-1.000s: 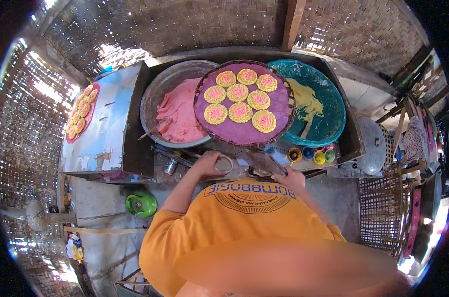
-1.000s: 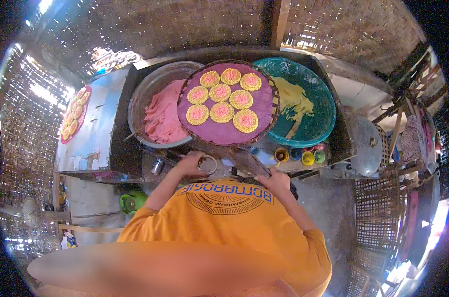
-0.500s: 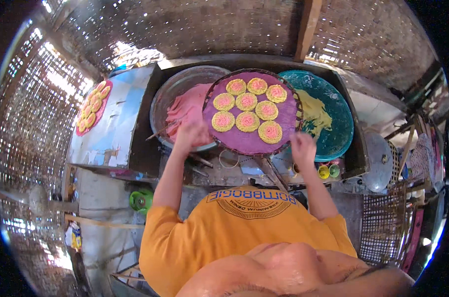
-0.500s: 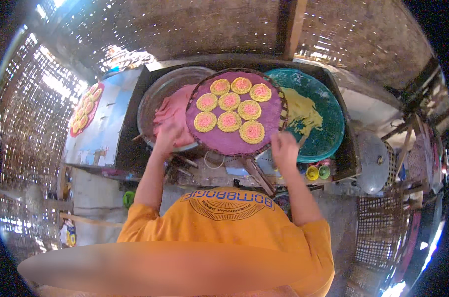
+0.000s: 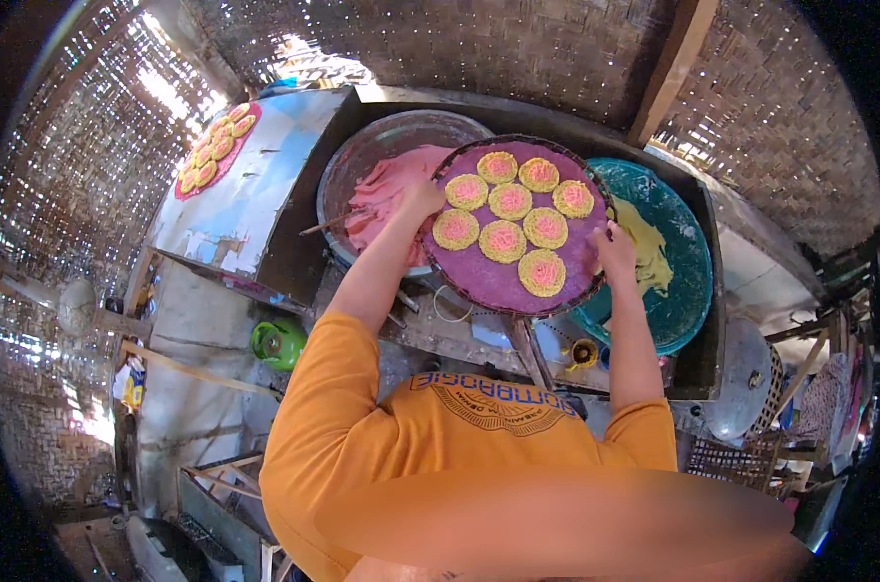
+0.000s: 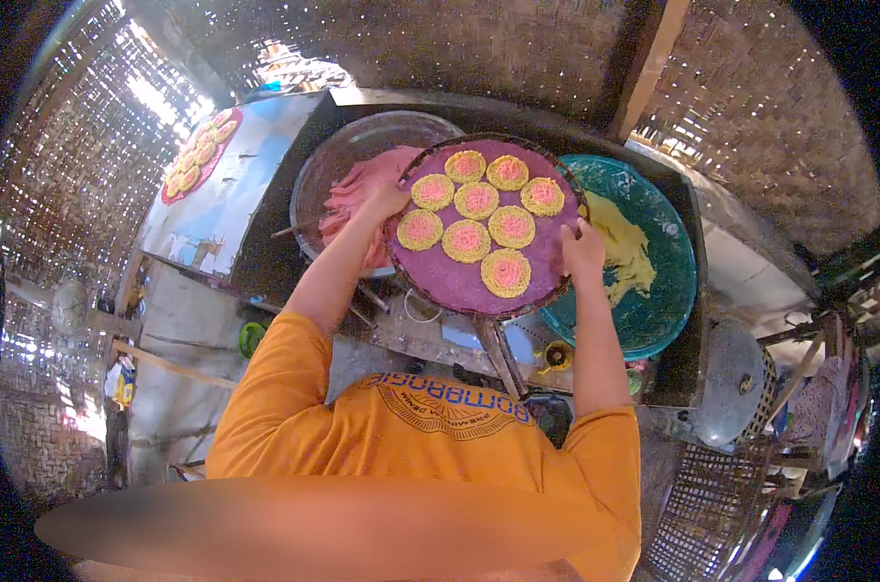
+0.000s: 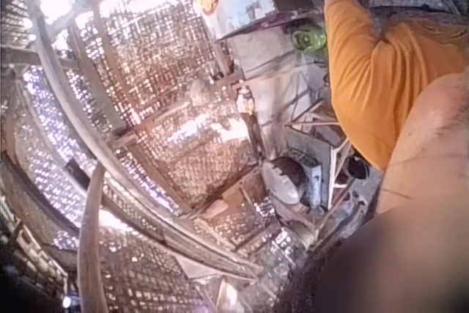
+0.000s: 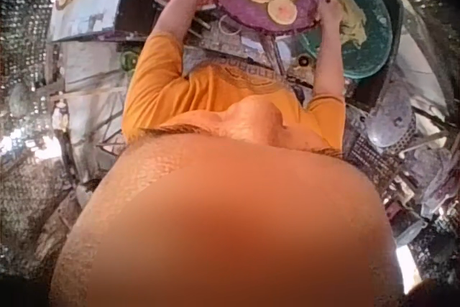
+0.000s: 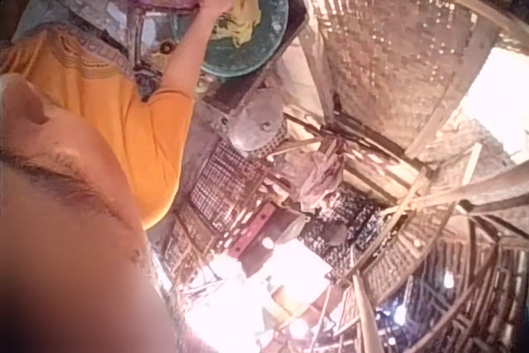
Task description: The person extrudes yellow dough through a hole in a wooden tool to form small rings on a tray, refills the tool from a basin, and moves the finished tray to a stack.
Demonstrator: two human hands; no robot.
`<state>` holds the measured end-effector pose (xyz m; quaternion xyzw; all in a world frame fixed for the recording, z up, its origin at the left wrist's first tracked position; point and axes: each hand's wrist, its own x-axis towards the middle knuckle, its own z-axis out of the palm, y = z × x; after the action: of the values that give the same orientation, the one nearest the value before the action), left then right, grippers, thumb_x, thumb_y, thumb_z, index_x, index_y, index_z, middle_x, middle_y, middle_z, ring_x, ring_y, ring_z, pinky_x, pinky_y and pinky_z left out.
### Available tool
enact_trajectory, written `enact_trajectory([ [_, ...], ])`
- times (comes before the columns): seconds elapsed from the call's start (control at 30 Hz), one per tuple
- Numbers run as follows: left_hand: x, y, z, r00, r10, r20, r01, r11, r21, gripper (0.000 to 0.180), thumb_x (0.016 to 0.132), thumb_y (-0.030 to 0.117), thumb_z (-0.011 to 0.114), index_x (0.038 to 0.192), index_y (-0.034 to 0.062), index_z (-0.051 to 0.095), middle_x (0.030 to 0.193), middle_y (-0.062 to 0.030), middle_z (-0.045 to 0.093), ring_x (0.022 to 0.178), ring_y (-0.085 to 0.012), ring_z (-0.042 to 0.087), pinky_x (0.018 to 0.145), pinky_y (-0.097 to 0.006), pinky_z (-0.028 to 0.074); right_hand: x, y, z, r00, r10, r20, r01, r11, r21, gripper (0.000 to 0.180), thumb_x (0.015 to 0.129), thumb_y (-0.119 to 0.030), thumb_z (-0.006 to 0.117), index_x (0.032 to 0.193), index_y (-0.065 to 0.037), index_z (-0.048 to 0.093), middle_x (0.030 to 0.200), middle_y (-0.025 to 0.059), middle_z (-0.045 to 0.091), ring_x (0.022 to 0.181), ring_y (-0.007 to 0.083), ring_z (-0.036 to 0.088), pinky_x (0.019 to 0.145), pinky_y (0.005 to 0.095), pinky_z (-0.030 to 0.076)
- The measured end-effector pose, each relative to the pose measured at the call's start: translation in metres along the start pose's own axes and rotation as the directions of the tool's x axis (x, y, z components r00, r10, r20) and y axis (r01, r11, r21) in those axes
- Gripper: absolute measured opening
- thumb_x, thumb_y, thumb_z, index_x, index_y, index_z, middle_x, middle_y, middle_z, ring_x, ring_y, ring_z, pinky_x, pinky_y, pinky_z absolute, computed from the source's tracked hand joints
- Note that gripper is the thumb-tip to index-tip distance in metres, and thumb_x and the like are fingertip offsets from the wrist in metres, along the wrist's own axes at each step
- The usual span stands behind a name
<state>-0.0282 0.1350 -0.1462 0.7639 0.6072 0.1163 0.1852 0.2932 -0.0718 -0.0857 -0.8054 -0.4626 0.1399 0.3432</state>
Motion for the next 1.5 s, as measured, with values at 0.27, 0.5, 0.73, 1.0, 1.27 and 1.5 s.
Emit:
enact_trajectory([
  [0.27,0.0,0.006,-0.007,0.994,-0.112,-0.017,0.114,0.985,0.13,0.045,0.075,0.043,0.049,0.086,0.0024,0.065,0.089,-0.0216,0.061,0.086,-0.0364,0.059,0.075,-0.044,0.046,0.016,0.029,0.014,0.984,0.118,0.134,-0.156,0.932,0.328,0.055,0.078,-0.024,0.063,0.124,-0.001,0.043,0.07,0.0032,0.055,0.056,0.008,0.048,0.046,0.0232,0.037],
  [0.5,-0.002,0.004,-0.032,0.993,0.015,-0.12,-0.029,0.994,-0.109,0.033,0.065,0.035,0.062,0.079,0.0057,0.066,0.078,-0.0182,0.063,0.076,-0.0326,0.062,0.071,-0.039,0.049,0.01,0.03,0.011,0.999,0.013,-0.046,-0.013,1.0,0.002,0.039,0.078,-0.031,0.054,0.106,-0.004,0.058,0.091,0.0157,0.063,0.088,0.0295,0.06,0.078,0.0371,0.045],
  [0.73,0.006,0.0,-0.031,0.966,0.237,-0.101,-0.255,0.937,-0.239,0.028,0.066,0.018,0.058,0.091,0.0127,0.067,0.086,-0.0166,0.064,0.076,-0.0289,0.063,0.07,-0.038,0.049,0.026,0.046,0.028,0.973,0.21,-0.096,-0.207,0.978,0.035,0.038,0.077,-0.027,0.053,0.107,-0.003,0.058,0.098,0.0175,0.061,0.092,0.0315,0.059,0.081,0.0388,0.044],
  [1.0,0.026,-0.014,-0.021,0.86,0.506,-0.065,-0.505,0.829,-0.239,0.029,0.067,0.013,0.052,0.092,0.0121,0.067,0.076,-0.0136,0.065,0.07,-0.0227,0.064,0.067,-0.033,0.05,0.014,0.008,0.012,0.988,0.048,-0.15,-0.086,0.962,-0.258,0.045,0.072,-0.014,0.061,0.113,-0.001,0.052,0.092,0.0153,0.062,0.08,0.0241,0.06,0.069,0.0341,0.047],
  [1.27,0.033,-0.005,-0.032,0.831,0.552,-0.065,-0.478,0.651,-0.59,0.03,0.069,0.037,0.059,0.075,0.0098,0.067,0.064,-0.0124,0.061,0.057,-0.0221,0.06,0.054,-0.038,0.048,0.016,-0.048,0.012,0.996,0.006,0.088,0.013,0.977,-0.215,0.035,0.071,-0.005,0.055,0.105,-0.004,0.06,0.09,0.0079,0.064,0.08,0.0169,0.06,0.068,0.0294,0.046],
  [1.5,0.095,-0.012,-0.127,0.627,0.759,-0.176,-0.779,0.6,-0.183,0.021,0.064,0.027,0.054,0.067,0.0104,0.066,0.071,-0.0131,0.063,0.068,-0.0282,0.062,0.058,-0.039,0.048,0.025,-0.175,0.0,0.986,-0.154,0.058,0.147,0.983,0.106,0.035,0.072,0.0,0.051,0.106,0.001,0.059,0.088,0.0001,0.059,0.072,0.009,0.053,0.062,0.022,0.042],
])
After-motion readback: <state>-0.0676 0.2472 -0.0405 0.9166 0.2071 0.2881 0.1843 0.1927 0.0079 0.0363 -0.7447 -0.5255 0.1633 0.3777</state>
